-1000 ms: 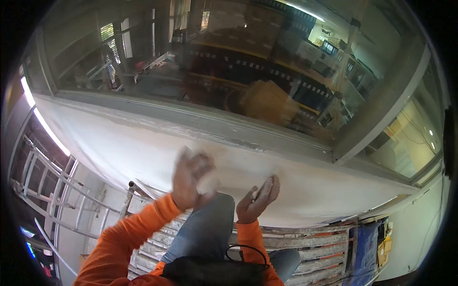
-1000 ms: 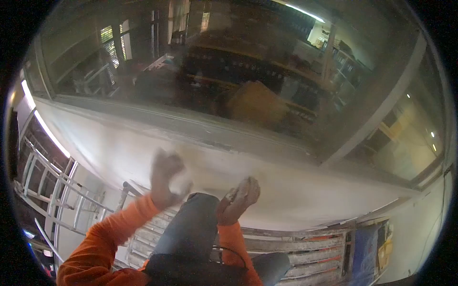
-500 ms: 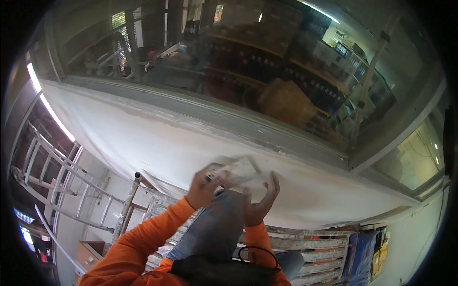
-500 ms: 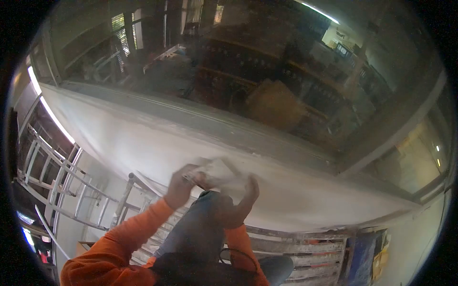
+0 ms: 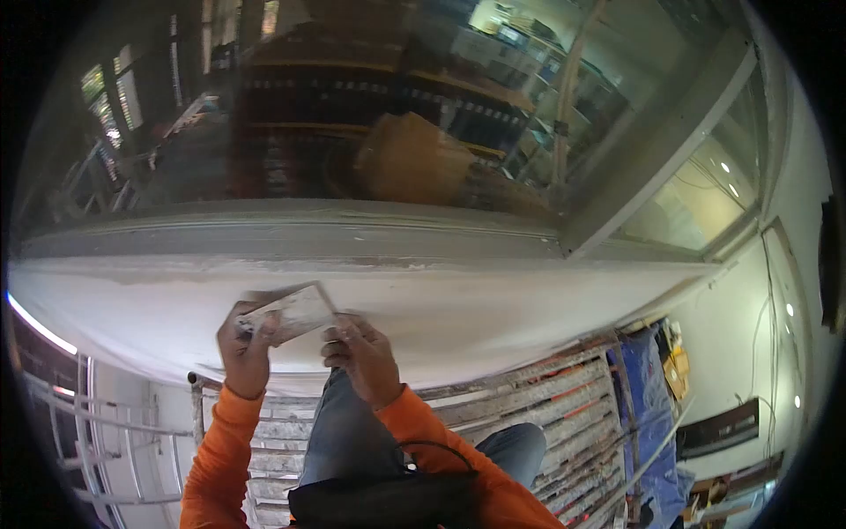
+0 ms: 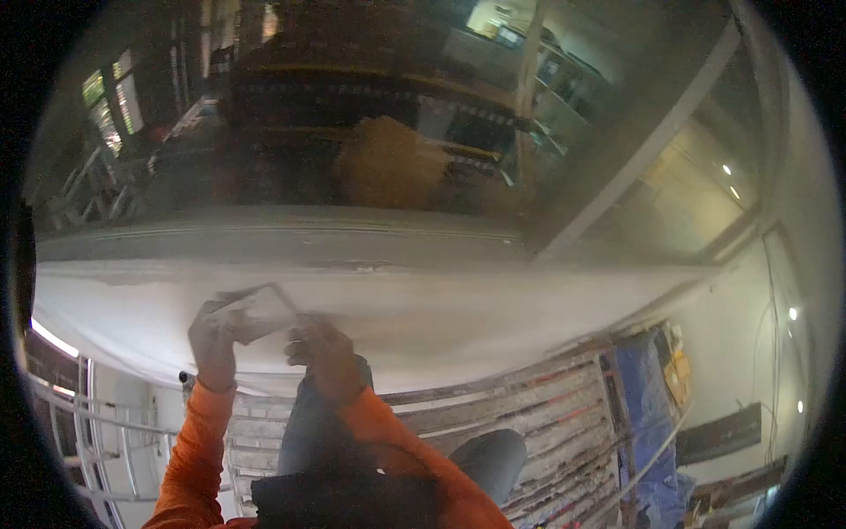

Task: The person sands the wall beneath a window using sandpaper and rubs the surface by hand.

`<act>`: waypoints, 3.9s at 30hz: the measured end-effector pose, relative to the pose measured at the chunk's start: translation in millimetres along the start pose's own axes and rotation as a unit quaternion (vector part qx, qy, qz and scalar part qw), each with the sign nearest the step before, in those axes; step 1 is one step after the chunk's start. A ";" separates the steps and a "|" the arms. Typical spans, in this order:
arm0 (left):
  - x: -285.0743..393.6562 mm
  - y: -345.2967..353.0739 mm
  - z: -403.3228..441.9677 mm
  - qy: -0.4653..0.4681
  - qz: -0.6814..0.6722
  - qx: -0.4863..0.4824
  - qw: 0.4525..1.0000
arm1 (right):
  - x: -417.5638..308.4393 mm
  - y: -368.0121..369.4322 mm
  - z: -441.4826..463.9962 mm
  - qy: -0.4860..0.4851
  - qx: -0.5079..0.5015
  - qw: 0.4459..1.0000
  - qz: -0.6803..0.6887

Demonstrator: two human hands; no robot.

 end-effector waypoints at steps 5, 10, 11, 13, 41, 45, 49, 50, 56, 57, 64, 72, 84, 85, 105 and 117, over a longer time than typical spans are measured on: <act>-10.3 -22.8 0.2 -0.008 -0.022 0.034 0.999 | 17.0 26.7 -4.6 0.051 -0.003 0.998 0.025; -14.2 -26.3 0.5 -0.013 -0.060 0.056 0.997 | 9.4 49.0 -7.2 0.068 -0.048 0.996 -0.038; -14.0 -22.4 3.5 -0.001 -0.051 0.046 0.998 | 9.1 45.9 -1.0 0.066 -0.046 0.996 -0.045; -9.4 -18.1 10.2 0.007 -0.047 0.053 0.997 | 14.3 40.5 5.9 0.055 -0.050 0.996 -0.051; -2.4 -21.3 -1.9 0.102 0.255 -0.026 0.961 | -11.6 5.5 -11.6 -0.065 0.036 0.991 -0.112; 12.0 -14.9 -3.3 0.175 0.293 0.022 0.940 | -12.7 3.0 -9.8 -0.075 0.029 0.992 -0.095; 10.7 6.7 -1.1 0.120 0.261 0.011 0.958 | -22.1 -7.0 -9.7 -0.089 0.028 0.993 -0.074; 8.3 6.2 -1.9 0.118 0.252 0.020 0.960 | -22.5 -7.7 -9.8 -0.090 0.026 0.993 -0.068; 15.8 10.1 1.0 0.103 0.266 0.000 0.958 | -28.8 -7.4 -9.5 -0.107 0.051 0.991 -0.062; 15.0 8.3 3.1 0.104 0.214 0.021 0.971 | -31.4 -7.6 -10.1 -0.128 0.058 0.986 -0.092; 29.3 15.6 4.9 0.171 0.334 -0.032 0.926 | -44.0 -1.9 -11.3 -0.140 0.068 0.981 -0.114; 41.4 45.9 3.4 0.181 0.330 -0.039 0.926 | -63.8 -14.5 -13.9 -0.166 0.092 0.978 -0.091; 32.6 10.0 9.8 0.140 0.364 -0.030 0.920 | -62.6 8.3 -8.5 -0.206 0.043 0.957 -0.200; 32.7 10.9 9.0 0.147 0.361 -0.033 0.920 | -60.0 3.7 -8.5 -0.198 0.054 0.962 -0.182; 46.0 87.9 -6.4 0.260 0.432 -0.115 0.856 | -66.9 -54.9 -22.2 -0.231 0.171 0.955 -0.065; 50.3 70.8 5.7 0.131 0.317 -0.084 0.935 | -82.6 -24.4 -21.0 -0.225 0.144 0.959 -0.100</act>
Point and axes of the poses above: each hand's wrist, its own z-axis towards the middle knuckle, its own y-axis out of the palm, x = y × z, the point moved 9 cm from there along z, towards the middle knuckle, and after that the axes turned 7 degrees about -y, right-handed, at the moved point
